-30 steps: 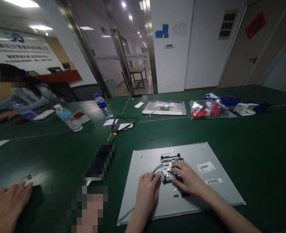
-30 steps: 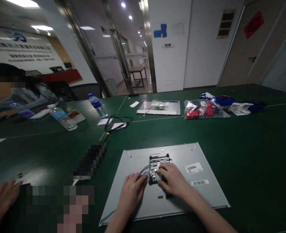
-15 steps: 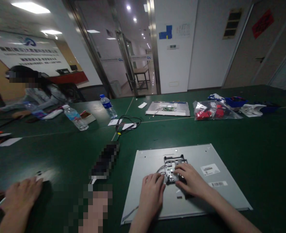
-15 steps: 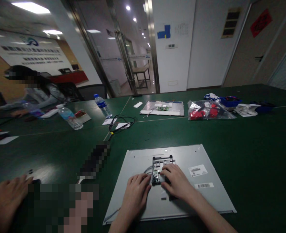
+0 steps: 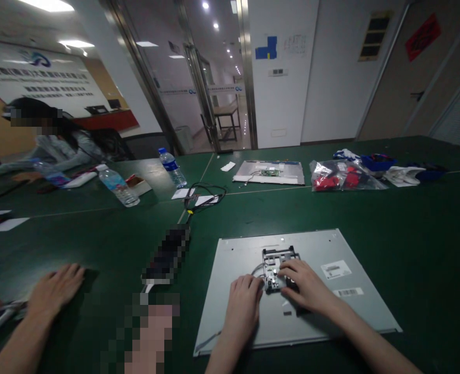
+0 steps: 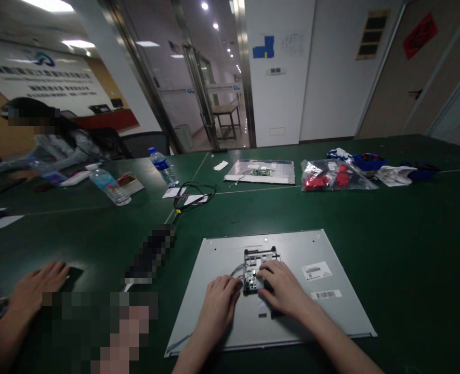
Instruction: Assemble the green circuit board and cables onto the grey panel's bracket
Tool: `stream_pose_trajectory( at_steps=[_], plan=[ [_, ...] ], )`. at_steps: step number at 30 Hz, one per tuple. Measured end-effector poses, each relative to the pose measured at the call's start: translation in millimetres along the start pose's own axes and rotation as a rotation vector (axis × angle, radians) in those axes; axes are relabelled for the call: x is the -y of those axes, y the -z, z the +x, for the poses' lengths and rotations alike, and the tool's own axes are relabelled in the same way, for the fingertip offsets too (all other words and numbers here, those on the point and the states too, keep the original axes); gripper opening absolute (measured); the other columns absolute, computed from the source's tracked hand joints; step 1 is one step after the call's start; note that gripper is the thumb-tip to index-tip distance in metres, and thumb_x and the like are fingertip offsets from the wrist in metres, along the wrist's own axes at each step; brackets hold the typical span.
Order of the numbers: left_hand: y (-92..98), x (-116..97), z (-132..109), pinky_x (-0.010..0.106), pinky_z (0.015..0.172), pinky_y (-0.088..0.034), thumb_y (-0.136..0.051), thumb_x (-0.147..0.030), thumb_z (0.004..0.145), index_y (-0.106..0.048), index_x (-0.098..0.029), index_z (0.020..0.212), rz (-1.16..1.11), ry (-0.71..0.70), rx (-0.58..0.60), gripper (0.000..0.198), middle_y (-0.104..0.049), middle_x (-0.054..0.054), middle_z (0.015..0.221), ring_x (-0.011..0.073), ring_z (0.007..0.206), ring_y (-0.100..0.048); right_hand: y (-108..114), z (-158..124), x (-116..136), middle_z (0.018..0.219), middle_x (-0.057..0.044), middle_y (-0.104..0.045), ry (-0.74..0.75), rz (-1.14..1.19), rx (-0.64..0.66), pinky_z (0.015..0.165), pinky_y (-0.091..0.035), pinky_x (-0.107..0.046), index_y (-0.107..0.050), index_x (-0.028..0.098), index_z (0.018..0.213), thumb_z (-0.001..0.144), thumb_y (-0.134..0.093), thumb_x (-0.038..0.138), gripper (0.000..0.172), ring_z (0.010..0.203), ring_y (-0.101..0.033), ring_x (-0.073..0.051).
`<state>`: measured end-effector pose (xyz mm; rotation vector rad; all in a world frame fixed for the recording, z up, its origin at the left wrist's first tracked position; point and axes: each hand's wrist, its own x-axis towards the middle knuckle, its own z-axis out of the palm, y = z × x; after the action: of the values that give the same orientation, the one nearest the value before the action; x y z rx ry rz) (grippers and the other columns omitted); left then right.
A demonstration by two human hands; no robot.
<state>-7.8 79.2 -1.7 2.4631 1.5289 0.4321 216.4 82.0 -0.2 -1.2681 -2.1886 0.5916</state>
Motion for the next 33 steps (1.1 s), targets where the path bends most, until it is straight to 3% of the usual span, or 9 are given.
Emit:
stream_pose_trajectory(
  at_steps=[11,20,33],
  plan=[
    [8.3,3.6,3.9,0.034,0.077,-0.039,-0.042,-0.01,0.091,-0.056,-0.019,0.093,-0.035,-0.006,0.041,0.016,-0.06,0.006,0.098,0.0216,0.087,-0.052,-7.3,-0.8,-4.3,0.121,-0.006,-0.058,0.007,-0.013,0.01,0.098,-0.041,-0.04,-0.06,0.023,0.114,0.082,-0.065,0.019,0.033,0.113,-0.051,-0.023],
    [20.8,16.5,26.2,0.032,0.076,-0.042,-0.042,-0.009,0.087,-0.056,-0.019,0.09,-0.192,-0.034,0.095,0.017,-0.062,0.005,0.09,0.0206,0.084,-0.055,-4.2,0.9,-7.5,0.122,-0.007,-0.058,0.005,-0.024,0.023,0.097,-0.042,-0.041,-0.06,0.023,0.114,0.082,-0.065,0.02,0.032,0.113,-0.051,-0.024],
    [7.7,20.5,29.3,0.035,0.081,-0.043,-0.044,-0.016,0.091,-0.061,-0.02,0.093,-0.376,-0.033,0.085,0.017,-0.065,0.006,0.094,0.0226,0.089,-0.056,-3.8,6.7,-12.5,0.122,-0.007,-0.057,0.005,-0.046,0.023,0.097,-0.042,-0.041,-0.059,0.024,0.115,0.082,-0.066,0.022,0.034,0.114,-0.051,-0.025]
  ],
)
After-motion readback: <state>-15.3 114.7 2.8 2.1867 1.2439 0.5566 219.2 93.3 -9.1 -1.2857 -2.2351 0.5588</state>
